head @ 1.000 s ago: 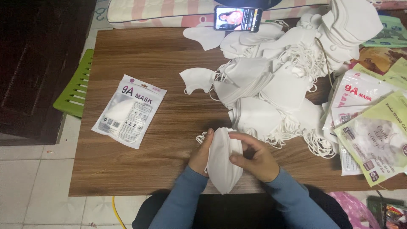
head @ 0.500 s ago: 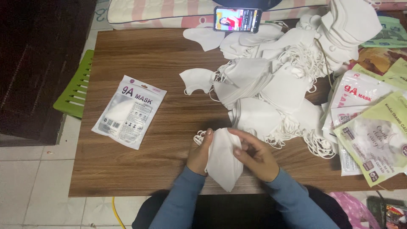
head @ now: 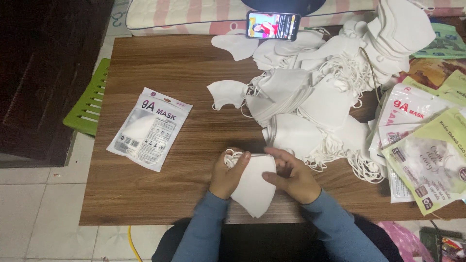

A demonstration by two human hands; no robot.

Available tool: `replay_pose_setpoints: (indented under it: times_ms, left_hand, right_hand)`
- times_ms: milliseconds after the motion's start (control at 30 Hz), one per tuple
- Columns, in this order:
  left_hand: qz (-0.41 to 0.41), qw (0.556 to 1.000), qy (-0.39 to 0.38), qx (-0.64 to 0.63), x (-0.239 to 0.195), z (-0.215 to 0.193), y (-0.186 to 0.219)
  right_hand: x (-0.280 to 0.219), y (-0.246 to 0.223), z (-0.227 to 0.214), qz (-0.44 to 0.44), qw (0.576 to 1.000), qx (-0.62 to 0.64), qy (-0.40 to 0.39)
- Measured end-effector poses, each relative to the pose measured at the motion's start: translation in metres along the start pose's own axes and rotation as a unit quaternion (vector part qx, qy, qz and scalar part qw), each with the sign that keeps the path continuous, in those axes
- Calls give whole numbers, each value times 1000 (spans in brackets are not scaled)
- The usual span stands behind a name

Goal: Sorting and inspecting white face masks from a pile on a table

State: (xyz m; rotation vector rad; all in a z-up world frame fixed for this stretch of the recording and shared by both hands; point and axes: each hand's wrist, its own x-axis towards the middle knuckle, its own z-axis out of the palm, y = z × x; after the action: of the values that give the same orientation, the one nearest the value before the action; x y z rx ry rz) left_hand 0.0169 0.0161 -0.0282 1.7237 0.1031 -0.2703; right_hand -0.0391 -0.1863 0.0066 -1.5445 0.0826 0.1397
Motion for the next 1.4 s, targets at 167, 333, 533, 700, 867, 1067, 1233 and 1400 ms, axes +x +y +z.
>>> replay_pose_setpoints:
  times_ms: [167,333,533,700,867,1067,1233,1400]
  left_hand:
    - [-40,981,126,-141,-4,-15,38]
    - [-18,962,-34,-272,-20,-26,44]
    - [13,965,-135,-224,-9,-13,18]
    - [156,982,-83,59,-14,-27,33]
    - [126,959,-132,218,8,-31,-16]
    - [132,947,-153,249,-5,-26,21]
    - [165,933,-140,288,26,-35,-52]
    - [153,972,-6,178,34,-59,-57]
  right_hand:
    - [1,-15,-4,-1,996,62,61]
    - [4,-8,-3,-16,977,180,115]
    - [8,5,-3,-37,981,168,95]
    - [15,27,0,18,945,-317,81]
    - [28,74,-4,-98,890,-442,52]
    - [44,134,-16,-160,886,-432,51]
    - [30,76,-9,-257,880,-392,73]
    - [2,7,-78,-309,828,-450,129]
